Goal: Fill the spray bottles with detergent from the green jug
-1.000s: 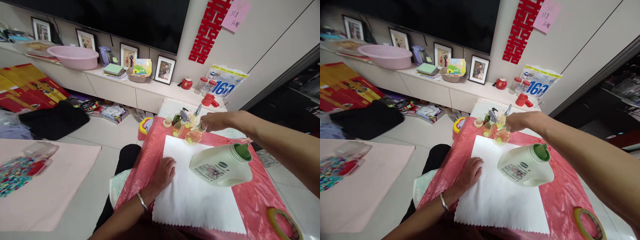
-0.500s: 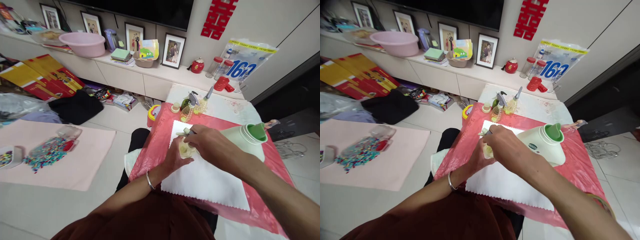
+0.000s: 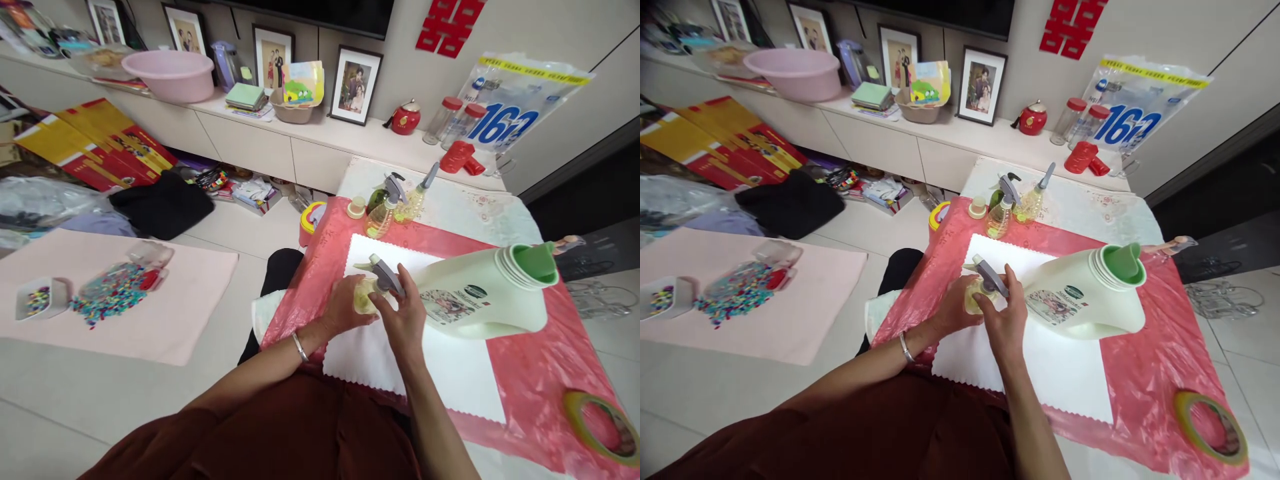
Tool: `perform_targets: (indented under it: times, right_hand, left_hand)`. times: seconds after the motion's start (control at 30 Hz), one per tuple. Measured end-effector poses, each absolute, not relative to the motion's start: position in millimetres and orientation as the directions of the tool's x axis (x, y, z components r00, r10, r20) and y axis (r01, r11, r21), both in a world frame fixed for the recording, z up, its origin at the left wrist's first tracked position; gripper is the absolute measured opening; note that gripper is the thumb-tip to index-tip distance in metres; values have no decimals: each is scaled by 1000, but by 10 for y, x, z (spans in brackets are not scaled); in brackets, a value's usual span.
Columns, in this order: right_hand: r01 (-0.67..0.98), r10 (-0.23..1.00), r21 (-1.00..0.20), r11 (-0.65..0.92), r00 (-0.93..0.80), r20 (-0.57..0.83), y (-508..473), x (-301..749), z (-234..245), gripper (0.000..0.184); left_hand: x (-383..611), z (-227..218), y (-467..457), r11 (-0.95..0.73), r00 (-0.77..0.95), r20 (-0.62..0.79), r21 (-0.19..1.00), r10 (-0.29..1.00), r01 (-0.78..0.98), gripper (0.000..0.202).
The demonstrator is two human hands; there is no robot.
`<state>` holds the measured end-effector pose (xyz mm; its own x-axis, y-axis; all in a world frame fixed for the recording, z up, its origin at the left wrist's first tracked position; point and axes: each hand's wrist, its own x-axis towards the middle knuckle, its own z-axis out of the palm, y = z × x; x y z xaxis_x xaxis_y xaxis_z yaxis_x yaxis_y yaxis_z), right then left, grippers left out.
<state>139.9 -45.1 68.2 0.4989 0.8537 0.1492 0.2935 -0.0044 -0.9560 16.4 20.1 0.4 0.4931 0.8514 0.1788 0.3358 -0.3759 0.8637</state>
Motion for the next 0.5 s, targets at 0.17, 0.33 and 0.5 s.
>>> perform_targets:
  times: [0.17,0.33,0.5]
  right_hand:
    - [180,833,-984,-17,547,86,-270,1325,576,108]
    - [126,864,-992,0,499,64,-279,1429,602,105]
    - [-2,955,-999,43,294,40,-301,1531,614,104]
  left_hand:
    - [188,103,211,-378,477,168,841,863,387,60]
    - [162,51,228,-422,500,219,841,838,338,60]
    - [148,53,216,-393,491,194,854,849,341,68]
